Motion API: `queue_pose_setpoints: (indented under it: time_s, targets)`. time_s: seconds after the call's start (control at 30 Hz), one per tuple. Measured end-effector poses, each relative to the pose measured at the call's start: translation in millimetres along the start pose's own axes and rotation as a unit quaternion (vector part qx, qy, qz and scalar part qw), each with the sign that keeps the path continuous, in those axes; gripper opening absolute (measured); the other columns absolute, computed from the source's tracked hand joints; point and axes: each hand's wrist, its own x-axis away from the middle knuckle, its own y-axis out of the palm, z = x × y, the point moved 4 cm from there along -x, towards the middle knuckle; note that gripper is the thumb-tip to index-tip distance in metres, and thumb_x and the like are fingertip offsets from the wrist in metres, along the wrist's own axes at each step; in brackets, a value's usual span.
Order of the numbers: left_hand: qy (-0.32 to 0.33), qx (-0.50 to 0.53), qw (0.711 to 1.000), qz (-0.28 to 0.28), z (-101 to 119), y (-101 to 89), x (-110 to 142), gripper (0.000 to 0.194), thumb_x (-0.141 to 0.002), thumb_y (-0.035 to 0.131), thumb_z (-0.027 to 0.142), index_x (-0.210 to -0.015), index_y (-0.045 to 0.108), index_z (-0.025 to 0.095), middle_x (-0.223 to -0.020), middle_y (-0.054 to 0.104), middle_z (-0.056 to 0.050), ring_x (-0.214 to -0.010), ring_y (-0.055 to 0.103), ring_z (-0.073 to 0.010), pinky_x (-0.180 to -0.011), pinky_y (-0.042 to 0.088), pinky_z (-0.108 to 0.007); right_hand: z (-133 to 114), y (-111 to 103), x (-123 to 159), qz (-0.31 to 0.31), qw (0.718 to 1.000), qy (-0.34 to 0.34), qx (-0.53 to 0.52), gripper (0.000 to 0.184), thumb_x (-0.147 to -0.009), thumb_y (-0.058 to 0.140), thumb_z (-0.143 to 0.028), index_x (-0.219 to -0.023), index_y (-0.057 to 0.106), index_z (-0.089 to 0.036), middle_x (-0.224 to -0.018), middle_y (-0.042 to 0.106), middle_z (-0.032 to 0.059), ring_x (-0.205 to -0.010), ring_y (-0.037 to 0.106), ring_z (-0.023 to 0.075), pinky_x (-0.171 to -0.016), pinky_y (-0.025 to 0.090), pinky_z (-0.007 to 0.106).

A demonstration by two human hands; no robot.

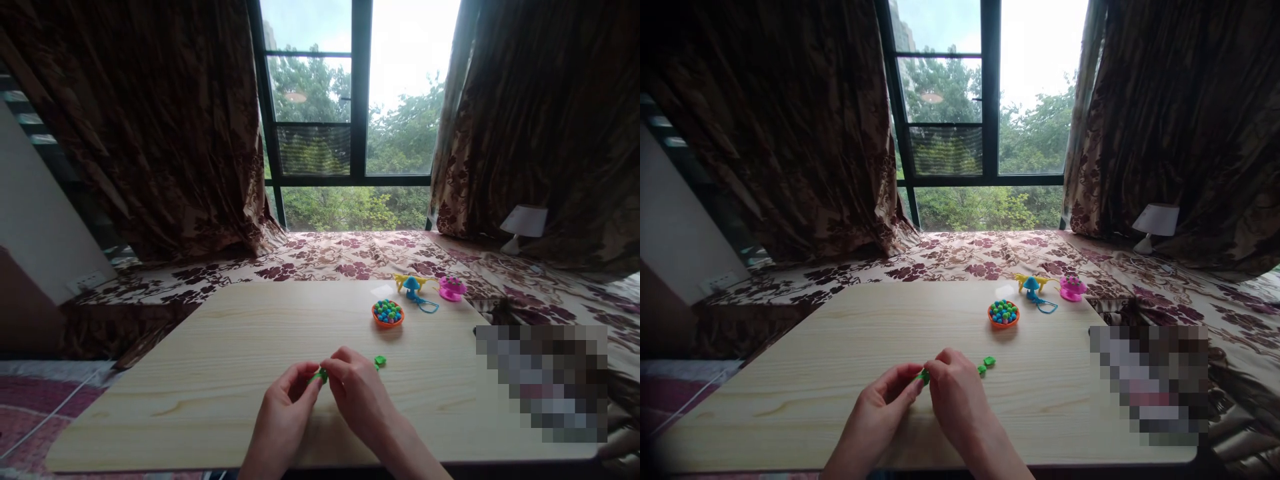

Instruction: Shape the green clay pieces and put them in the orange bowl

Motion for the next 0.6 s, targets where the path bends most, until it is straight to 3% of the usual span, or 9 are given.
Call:
queue_pose_setpoints:
  time_s: [0.1,0.23,0.43,0.5,0.6]
  targets:
    - [-0.059,0.115,0.992,0.007,2,4.5,8,0.023,-0.067,0.066,0.032,-0.084,0.064,0.017,-0.075,0.067,-0.002,-0.066,0.060,-0.0149,-0.065,0.049,-0.026,-7,-14,11,-0.020,0.999,-0.021,-0.044,0.017,-0.084,0.045,-0.012,-0.084,0.060,-0.021,-0.082,0.056,0.0016,-0.074,0.052,0.0123,-0.067,0.038,0.022]
    - [-0.117,0.189,0.975,-0.004,15,16.5,17,0.025,-0.064,0.069,0.031,-0.083,0.066,0.014,-0.076,0.070,-0.005,-0.067,0.062,-0.0165,-0.069,0.050,-0.030,-8,-31,21,-0.017,0.997,-0.014,-0.074,0.012,-0.080,0.052,-0.016,-0.088,0.060,-0.022,-0.083,0.056,0.0012,-0.075,0.053,0.0127,-0.067,0.039,0.022]
    - [-0.140,0.264,0.954,-0.002,26,30.2,23,0.021,-0.060,0.072,0.026,-0.076,0.067,0.012,-0.067,0.069,-0.004,-0.064,0.062,-0.0155,-0.066,0.050,-0.028,-4,-39,26,0.030,0.981,0.042,-0.185,0.010,-0.079,0.053,-0.019,-0.072,0.061,-0.017,-0.069,0.055,0.0005,-0.062,0.052,0.0111,-0.059,0.039,0.023]
    - [-0.151,0.302,0.941,-0.004,28,35.2,24,0.017,-0.061,0.072,0.023,-0.074,0.067,0.013,-0.064,0.068,-0.003,-0.059,0.060,-0.0120,-0.064,0.050,-0.025,-1,-34,27,0.034,0.945,0.100,-0.310,0.011,-0.077,0.055,-0.020,-0.069,0.060,-0.015,-0.063,0.055,0.0001,-0.058,0.053,0.0112,-0.056,0.040,0.022]
    - [-0.160,0.355,0.921,-0.007,31,43.2,26,0.015,-0.061,0.072,0.021,-0.071,0.066,0.013,-0.058,0.066,-0.001,-0.051,0.056,-0.0085,-0.056,0.048,-0.020,1,-23,29,0.032,0.845,0.178,-0.502,0.014,-0.076,0.057,-0.022,-0.066,0.061,-0.013,-0.055,0.055,0.0000,-0.052,0.052,0.0105,-0.052,0.041,0.022]
